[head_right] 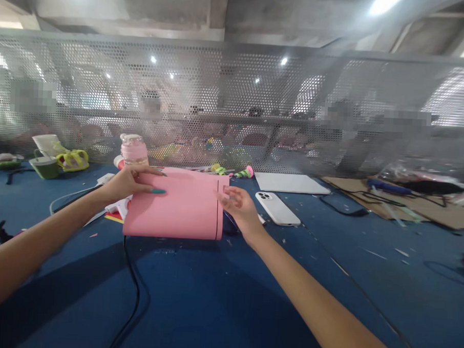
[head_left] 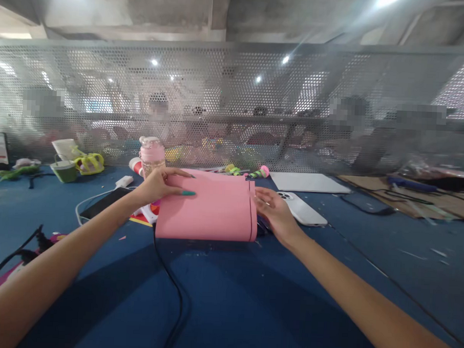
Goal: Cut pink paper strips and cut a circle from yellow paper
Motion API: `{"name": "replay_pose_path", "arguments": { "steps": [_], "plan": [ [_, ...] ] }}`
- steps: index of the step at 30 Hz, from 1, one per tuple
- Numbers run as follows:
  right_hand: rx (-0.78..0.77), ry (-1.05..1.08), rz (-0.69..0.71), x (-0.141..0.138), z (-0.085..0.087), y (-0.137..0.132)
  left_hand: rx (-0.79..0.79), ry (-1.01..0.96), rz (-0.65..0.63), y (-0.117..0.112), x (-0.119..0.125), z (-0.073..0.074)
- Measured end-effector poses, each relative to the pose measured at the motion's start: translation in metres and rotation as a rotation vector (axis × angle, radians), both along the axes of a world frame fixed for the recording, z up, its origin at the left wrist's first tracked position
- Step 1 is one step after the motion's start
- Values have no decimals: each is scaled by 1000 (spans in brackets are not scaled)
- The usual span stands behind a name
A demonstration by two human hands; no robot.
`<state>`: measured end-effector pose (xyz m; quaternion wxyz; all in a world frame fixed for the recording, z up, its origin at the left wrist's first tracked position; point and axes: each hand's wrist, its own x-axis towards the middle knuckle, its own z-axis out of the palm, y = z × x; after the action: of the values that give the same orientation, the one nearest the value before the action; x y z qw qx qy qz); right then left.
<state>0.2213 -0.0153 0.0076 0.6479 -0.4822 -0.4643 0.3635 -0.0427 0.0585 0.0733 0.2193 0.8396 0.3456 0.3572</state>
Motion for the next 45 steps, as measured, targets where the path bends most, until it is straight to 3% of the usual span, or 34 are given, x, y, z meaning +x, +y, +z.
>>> {"name": "replay_pose_path", "arguments": {
  "steps": [4,8,12,17,24,29,45],
  "plan": [
    [-64,212,187,-5,10,-8,-107,-51,7,-3,7,-6],
    [-133,200,144,-4,6,-7,-204,-84,57,-6,17,-23],
    [-177,158,87,7,-8,5,-245,-94,108,-4,24,-54],
    [-185,103,66,16,-17,14,-355,-178,73,0,28,-79],
    [-166,28,-5,16,-20,12,-296,-256,100,-3,30,-81],
    [-165,16,-89,19,-20,12,-214,-234,211,-8,32,-80],
    [-61,48,46,15,-17,8,-323,-389,223,-2,33,-86]
  ]
}}
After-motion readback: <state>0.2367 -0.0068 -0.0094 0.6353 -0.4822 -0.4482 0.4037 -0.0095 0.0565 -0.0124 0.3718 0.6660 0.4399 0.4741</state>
